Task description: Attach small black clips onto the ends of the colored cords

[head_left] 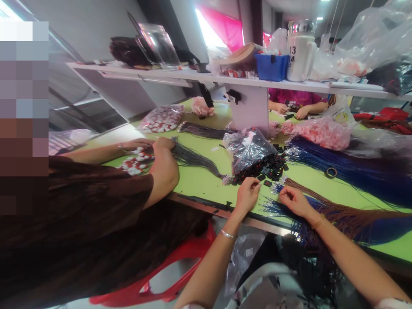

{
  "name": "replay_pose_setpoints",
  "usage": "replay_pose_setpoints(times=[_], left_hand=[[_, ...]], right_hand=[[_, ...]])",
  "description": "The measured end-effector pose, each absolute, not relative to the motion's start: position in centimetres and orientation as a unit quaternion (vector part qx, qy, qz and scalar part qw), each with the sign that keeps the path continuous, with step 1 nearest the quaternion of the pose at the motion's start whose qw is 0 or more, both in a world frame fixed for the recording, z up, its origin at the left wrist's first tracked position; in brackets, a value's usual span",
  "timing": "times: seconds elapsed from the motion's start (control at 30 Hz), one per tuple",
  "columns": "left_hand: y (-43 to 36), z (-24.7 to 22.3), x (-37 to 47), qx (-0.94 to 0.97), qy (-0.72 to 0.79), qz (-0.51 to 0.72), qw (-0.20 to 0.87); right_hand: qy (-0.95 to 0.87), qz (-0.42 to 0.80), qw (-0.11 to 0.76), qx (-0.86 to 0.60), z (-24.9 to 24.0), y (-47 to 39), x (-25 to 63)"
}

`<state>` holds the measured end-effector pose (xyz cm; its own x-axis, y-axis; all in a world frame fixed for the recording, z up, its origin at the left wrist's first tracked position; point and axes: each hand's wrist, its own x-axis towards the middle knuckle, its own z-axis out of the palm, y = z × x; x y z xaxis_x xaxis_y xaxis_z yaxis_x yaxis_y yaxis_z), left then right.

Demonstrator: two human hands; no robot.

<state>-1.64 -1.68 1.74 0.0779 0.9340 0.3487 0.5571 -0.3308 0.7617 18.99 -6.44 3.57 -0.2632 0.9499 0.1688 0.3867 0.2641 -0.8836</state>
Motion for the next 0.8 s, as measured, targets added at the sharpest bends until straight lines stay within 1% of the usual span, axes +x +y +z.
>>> replay_pose_setpoints(times=[0.1,0.17,0.3,0.43,0.57,0.8], left_hand=[[-2.7,1.9,-1.5,0.635,0.48,0.513,0.322],[-3.6,1.9,-0.9,0.567,0.455,0.551,0.409],[-5.4,1.9,0.9,0.435,0.396,0.549,0.593],[-6.4,2.1,2.3,0.322,0.351,0.512,0.715],[-6.6,1.7,2.8,0.253,0.298,0.499,0.773],[-6.7,1.8,2.8,0.237,0.266,0.484,0.799]], right_hand=[[-0.693,0.381,0.379,-0.481,3.8,-6.5,19.0],[-0.691,0.379,0.378,-0.486,3.9,-6.7,19.0],[-0.697,0.36,0.381,-0.489,4.2,-7.0,19.0],[-0.712,0.33,0.385,-0.486,4.4,-7.2,19.0],[-0.722,0.304,0.375,-0.495,4.4,-7.3,19.0],[-0.732,0.276,0.356,-0.512,4.4,-7.4,18.9]])
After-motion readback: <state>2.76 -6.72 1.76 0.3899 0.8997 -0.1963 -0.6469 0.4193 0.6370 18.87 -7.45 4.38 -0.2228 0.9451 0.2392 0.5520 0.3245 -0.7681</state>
